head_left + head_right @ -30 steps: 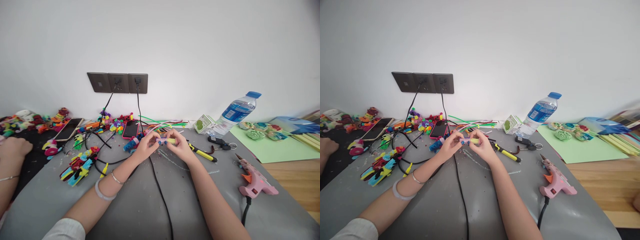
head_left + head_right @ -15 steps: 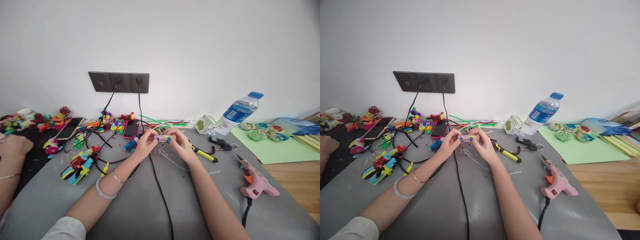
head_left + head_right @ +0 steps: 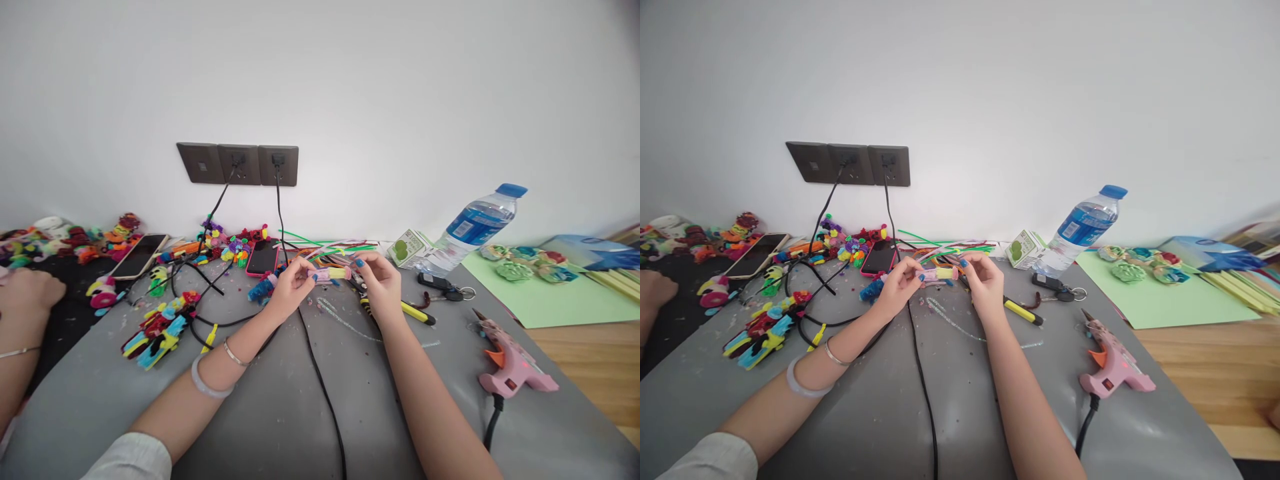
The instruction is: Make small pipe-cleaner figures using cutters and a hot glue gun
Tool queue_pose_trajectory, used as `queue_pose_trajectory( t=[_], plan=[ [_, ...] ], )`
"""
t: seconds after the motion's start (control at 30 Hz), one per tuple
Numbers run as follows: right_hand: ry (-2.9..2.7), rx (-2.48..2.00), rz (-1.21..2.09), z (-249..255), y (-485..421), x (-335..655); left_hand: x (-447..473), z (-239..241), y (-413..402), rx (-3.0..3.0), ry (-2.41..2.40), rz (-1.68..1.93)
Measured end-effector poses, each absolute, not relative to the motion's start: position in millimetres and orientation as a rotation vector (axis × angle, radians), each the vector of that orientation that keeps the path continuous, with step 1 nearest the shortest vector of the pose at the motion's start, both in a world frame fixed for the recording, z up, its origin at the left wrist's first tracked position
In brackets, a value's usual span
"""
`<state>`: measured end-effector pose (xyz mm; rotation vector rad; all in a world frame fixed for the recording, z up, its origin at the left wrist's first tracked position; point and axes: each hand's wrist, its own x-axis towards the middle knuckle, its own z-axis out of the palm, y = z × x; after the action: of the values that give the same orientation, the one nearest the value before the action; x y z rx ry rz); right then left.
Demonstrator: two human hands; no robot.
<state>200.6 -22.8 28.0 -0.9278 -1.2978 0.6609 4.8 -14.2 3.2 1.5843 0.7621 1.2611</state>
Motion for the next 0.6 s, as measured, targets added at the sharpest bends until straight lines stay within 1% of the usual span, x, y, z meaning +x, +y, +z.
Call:
queue_pose_trajectory(
  t=[0.3, 0.6],
  plan=[
    [-1.405, -0.916, 0.667, 30, -24, 203, 5, 5, -15, 1.564, 0.781, 1.256],
    [-1.411, -0.872, 0.703, 20, -22, 205, 5, 3, -14, 1.549, 0.791, 1.265]
  ],
)
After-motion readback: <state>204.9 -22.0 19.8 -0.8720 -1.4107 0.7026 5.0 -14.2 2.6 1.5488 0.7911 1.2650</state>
